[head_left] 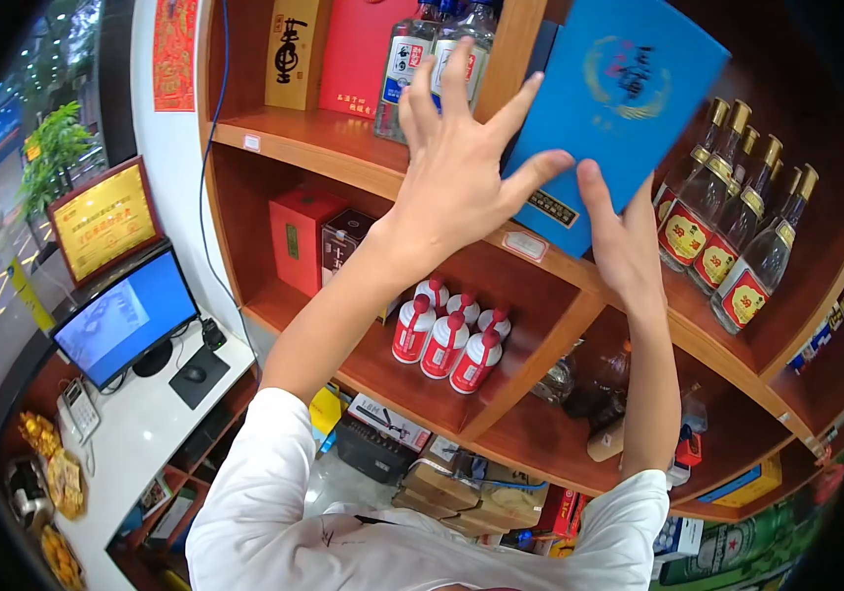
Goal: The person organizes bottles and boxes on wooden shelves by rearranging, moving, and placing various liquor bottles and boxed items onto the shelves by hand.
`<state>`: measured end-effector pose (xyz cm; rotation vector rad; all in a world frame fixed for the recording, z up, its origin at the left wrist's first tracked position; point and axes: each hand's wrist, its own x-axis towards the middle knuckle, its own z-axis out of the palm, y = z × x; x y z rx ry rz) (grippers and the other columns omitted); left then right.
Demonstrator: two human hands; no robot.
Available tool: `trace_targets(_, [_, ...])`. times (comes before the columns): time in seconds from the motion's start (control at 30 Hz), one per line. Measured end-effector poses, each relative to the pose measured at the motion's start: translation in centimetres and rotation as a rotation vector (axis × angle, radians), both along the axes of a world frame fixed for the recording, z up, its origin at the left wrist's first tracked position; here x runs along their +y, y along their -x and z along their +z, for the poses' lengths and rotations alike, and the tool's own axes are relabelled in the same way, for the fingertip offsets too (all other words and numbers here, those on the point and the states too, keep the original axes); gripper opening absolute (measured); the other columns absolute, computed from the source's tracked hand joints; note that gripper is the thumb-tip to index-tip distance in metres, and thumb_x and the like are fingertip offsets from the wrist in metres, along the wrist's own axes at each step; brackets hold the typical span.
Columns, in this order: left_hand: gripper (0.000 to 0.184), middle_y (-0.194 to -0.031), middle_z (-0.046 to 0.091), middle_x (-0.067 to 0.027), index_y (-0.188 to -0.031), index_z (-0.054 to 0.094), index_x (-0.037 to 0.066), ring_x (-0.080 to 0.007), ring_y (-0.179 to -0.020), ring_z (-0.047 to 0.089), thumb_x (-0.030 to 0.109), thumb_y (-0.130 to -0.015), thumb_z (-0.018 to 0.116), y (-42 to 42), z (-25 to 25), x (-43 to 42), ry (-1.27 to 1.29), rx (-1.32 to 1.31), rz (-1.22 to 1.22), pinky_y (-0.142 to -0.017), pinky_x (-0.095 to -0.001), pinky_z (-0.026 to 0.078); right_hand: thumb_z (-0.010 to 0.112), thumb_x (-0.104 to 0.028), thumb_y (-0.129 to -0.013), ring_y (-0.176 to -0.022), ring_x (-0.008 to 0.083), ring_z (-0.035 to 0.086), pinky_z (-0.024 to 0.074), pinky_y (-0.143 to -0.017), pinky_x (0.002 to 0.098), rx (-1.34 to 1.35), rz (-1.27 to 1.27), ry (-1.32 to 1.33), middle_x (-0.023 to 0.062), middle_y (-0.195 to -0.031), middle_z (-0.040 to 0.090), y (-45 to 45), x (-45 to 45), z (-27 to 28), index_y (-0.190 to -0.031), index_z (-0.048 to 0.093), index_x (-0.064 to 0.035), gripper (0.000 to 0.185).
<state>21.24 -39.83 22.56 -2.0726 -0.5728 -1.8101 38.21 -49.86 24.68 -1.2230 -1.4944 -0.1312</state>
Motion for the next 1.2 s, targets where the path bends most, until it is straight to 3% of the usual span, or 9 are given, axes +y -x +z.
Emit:
trace_targets(0.07, [0.07,-0.157,0.021,-0.0321,-0.152,0.051,0.02,-0.0549,-0.142,0.014,0.058,-0.094,0.065,0.2,-0.4,2.6,-0.027,-0.04,0.06,-0.113,-0.0688,0.021,0.063,-0.052,-0.099,-0.127,0.0305,0.058,0.0459,-0.107,0.041,0.009,-0.009,0.058,0.0238,-0.14,0.056,0.3,1.5,0.0,-0.154,0.028,0.0011,0.084])
trace_targets(0.1, [0.076,-0.155,0.025,-0.031,-0.159,0.038,0.021,-0.0528,-0.139,0.02,0.055,-0.096,0.063,0.4,-0.6,3.4,-0.028,-0.05,0.03,-0.114,-0.0668,0.022,0.062,-0.054,-0.099,-0.129,0.0312,0.057,0.0457,-0.107,0.0406,0.018,-0.002,0.085,0.0244,-0.141,0.055,-0.1,2.0,0.1,-0.154,0.028,0.0016,0.086])
trace_targets(0.2, [0.083,-0.16,0.023,-0.0266,-0.161,0.028,0.013,-0.0487,-0.145,0.019,0.046,-0.096,0.067,0.2,-0.8,5.6,-0.047,-0.071,-0.252,-0.12,-0.0586,0.02,0.06,-0.057,-0.099,-0.13,0.0328,0.057,0.0454,-0.108,0.0401,0.069,0.03,0.19,0.025,-0.141,0.055,-1.2,2.9,0.3,-0.154,0.028,0.0023,0.087])
trace_targets(0.3, [0.089,-0.159,0.028,-0.0264,-0.159,0.026,0.001,-0.0476,-0.146,0.022,0.043,-0.094,0.071,-1.2,-1.2,6.8,-0.092,-0.13,-0.276,-0.12,-0.0559,0.021,0.059,-0.059,-0.098,-0.128,0.0323,0.058,0.0461,-0.107,0.0397,0.034,-0.052,0.275,0.024,-0.139,0.058,-1.4,2.8,0.7,-0.152,0.035,0.0027,0.086])
trace_targets(0.63, [0.091,-0.16,0.03,-0.0218,-0.158,0.03,0.005,-0.0453,-0.147,0.023,0.031,-0.085,0.077,-1.1,-1.5,5.4,-0.021,-0.1,-0.198,-0.119,-0.0575,0.025,0.062,-0.062,-0.095,-0.109,0.0344,0.07,0.0521,-0.095,0.0416,-0.302,-0.5,0.48,0.023,-0.114,0.073,0.0,2.2,4.2,-0.122,0.068,0.0021,0.07])
trace_targets(0.93, [0.089,-0.159,0.031,-0.0218,-0.158,0.032,0.006,-0.0451,-0.146,0.024,0.02,-0.08,0.074,-1.1,-1.6,5.6,-0.026,-0.115,-0.244,-0.12,-0.0567,0.024,0.062,-0.055,-0.098,-0.109,0.0292,0.07,0.0514,-0.096,0.0378,-0.206,-0.336,0.377,0.0218,-0.115,0.073,-2.2,5.0,3.0,-0.121,0.068,0.0052,0.065])
trace_targets(1.0, [0.077,-0.154,0.035,-0.025,-0.15,0.043,0.002,-0.0485,-0.144,0.028,0.018,-0.08,0.071,-2.0,-1.8,6.7,-0.023,-0.116,-0.074,-0.119,-0.0617,0.023,0.063,-0.054,-0.098,-0.109,0.0278,0.07,0.0513,-0.096,0.0371,-0.169,-0.355,0.372,0.0212,-0.115,0.073,-1.7,4.9,2.6,-0.12,0.068,0.0059,0.064])
trace_targets(1.13, [0.089,-0.157,0.028,-0.0273,-0.156,0.03,0.0,-0.0504,-0.147,0.022,0.023,-0.079,0.067,0.1,-1.1,4.7,0.106,-0.032,-0.224,-0.12,-0.0684,0.015,0.062,-0.055,-0.099,-0.11,0.0281,0.069,0.0501,-0.097,0.0376,-0.116,-0.339,0.372,0.0206,-0.116,0.074,-2.0,5.2,2.1,-0.119,0.069,0.0058,0.064])
trace_targets(1.2, [0.089,-0.158,0.027,-0.0273,-0.156,0.03,0.0,-0.05,-0.148,0.02,0.022,-0.078,0.066,0.1,-1.2,4.6,0.103,-0.043,-0.194,-0.121,-0.0673,0.013,0.062,-0.062,-0.096,-0.1,0.0262,0.071,0.0525,-0.09,0.036,-0.159,-0.431,0.346,0.019,-0.104,0.075,-1.5,5.0,1.9,-0.11,0.072,0.0064,0.07])
